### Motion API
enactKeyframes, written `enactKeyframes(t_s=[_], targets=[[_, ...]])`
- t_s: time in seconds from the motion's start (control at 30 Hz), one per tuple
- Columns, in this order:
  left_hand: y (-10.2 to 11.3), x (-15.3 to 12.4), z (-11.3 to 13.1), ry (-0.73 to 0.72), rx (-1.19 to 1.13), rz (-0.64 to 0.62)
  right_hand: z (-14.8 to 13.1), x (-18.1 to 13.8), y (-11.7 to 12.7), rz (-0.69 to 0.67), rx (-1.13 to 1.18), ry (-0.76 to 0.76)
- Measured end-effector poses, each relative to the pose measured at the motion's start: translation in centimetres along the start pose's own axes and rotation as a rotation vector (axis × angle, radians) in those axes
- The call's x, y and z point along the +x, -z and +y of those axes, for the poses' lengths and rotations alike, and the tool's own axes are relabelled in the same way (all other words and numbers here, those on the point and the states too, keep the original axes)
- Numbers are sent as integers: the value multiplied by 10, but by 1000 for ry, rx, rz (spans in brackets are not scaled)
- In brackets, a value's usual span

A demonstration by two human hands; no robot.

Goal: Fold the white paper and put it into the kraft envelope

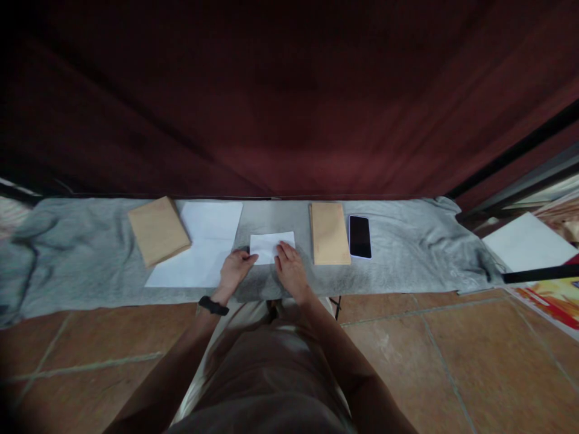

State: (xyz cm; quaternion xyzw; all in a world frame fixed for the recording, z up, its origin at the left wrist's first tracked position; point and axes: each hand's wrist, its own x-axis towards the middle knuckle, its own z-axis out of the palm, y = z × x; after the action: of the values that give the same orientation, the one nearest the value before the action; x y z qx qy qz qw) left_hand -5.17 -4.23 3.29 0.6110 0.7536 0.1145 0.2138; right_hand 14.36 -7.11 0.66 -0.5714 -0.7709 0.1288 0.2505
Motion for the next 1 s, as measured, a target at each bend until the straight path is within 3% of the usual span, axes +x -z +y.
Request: enactKeyframes(t_s=[0.17, 0.3, 0.47, 0.63, 0.83, 1.0], targets=[[2, -6, 5, 52, -23, 4, 1, 0, -1, -24, -14, 4], [0, -18, 8, 23, -84, 155, 0, -1, -1, -21, -32, 1], [-15, -32, 13, -274, -85, 315, -1, -2, -1, -19, -28, -9], [-35, -33, 24, -505, 38, 176, 0, -2, -2, -19, -40, -4], [-42, -21, 36, -566, 146, 45, 1, 1, -1, -39, -48, 11], [-43, -12, 38, -540, 162, 59, 1, 1, -2, -31, -43, 5]])
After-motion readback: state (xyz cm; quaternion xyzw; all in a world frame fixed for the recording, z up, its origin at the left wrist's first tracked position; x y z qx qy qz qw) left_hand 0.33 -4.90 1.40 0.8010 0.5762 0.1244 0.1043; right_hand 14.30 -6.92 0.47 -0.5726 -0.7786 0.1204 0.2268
